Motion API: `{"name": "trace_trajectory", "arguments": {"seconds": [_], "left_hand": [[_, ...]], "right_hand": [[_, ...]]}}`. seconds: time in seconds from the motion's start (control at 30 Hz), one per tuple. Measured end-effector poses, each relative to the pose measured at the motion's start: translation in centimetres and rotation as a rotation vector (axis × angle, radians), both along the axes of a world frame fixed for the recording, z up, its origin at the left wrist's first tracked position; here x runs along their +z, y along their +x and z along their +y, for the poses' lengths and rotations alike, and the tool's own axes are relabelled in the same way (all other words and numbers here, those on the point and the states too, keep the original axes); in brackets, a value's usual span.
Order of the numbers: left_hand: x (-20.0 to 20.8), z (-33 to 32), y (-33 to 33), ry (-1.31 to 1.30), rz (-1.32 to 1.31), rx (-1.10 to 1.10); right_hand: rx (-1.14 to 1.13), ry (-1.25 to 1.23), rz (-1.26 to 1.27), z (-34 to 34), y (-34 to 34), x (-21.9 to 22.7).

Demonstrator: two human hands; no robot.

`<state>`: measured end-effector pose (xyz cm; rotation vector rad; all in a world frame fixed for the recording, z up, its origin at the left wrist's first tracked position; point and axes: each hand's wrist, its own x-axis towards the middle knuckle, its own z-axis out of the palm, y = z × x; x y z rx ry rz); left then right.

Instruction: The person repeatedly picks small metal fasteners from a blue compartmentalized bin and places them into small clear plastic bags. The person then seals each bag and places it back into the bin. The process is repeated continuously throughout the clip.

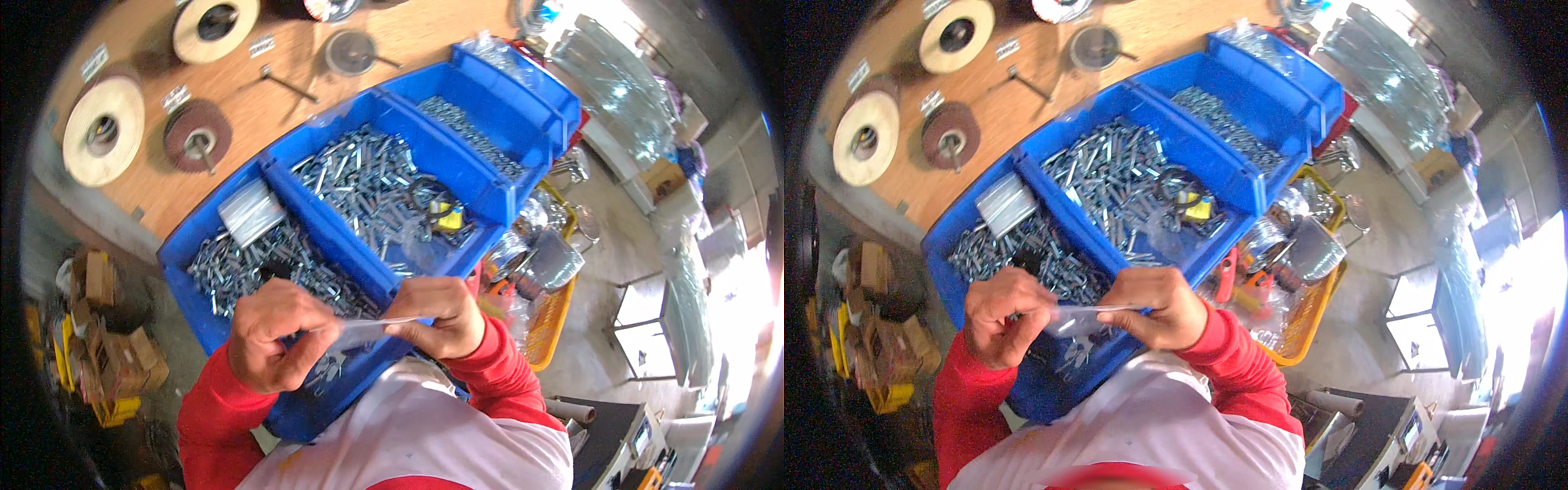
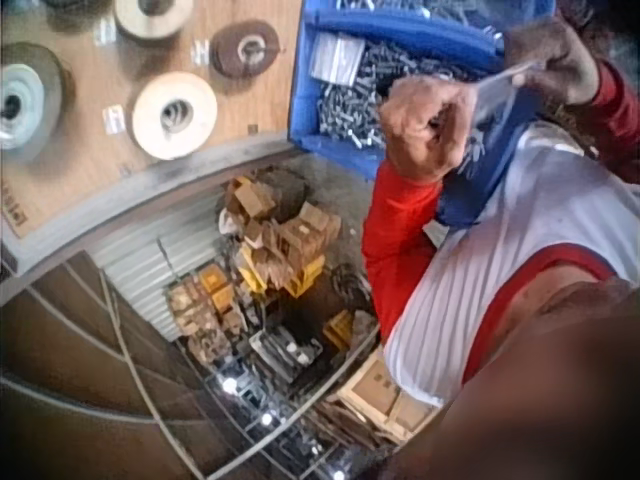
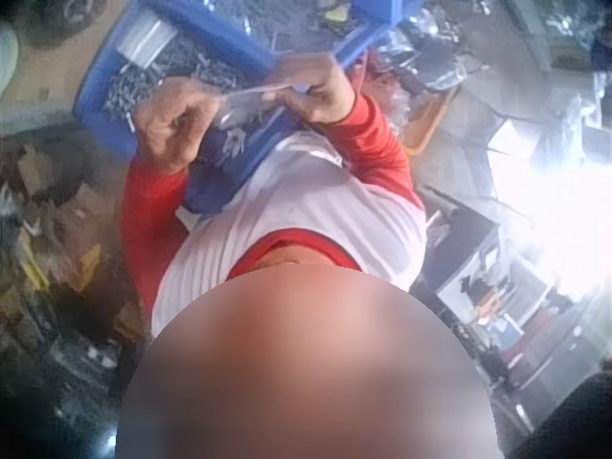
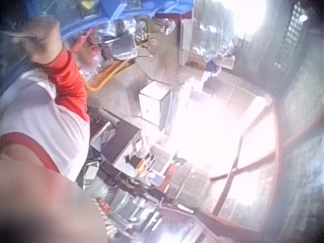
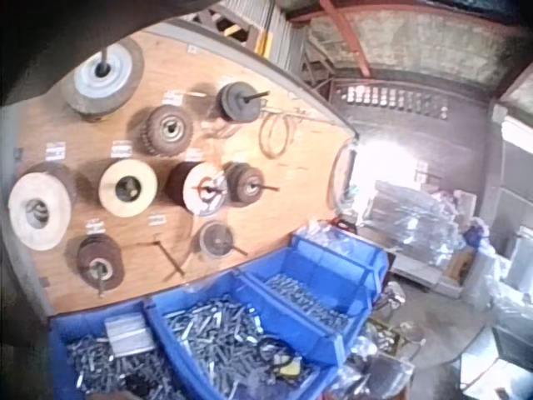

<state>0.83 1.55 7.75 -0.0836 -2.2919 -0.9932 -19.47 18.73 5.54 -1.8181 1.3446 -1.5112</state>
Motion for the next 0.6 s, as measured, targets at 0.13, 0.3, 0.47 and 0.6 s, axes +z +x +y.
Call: {"name": "trace_trajectory", "arguments": {"seconds": [0.13, 0.3, 0.47, 0.6], "left_hand": [[-0.6, -0.3, 0.0, 0.305, -0.036, 0.07], [-2.5, -1.0, -0.1, 0.575, -0.109, 0.167], [-3.4, -1.3, -0.6, 0.557, -0.214, 0.169], [-3.3, -0.9, -0.6, 0.48, -0.15, 0.183]], "right_hand": [[-0.143, 0.078, 0.041, 2.4, -1.5, 1.2], [-0.611, 0.186, 0.154, 1.3, -12.7, 5.4], [-1.122, -0.032, 0.495, -5.4, -29.5, 16.0], [-1.073, -0.372, 0.544, -7.1, -28.4, 16.8]]}}
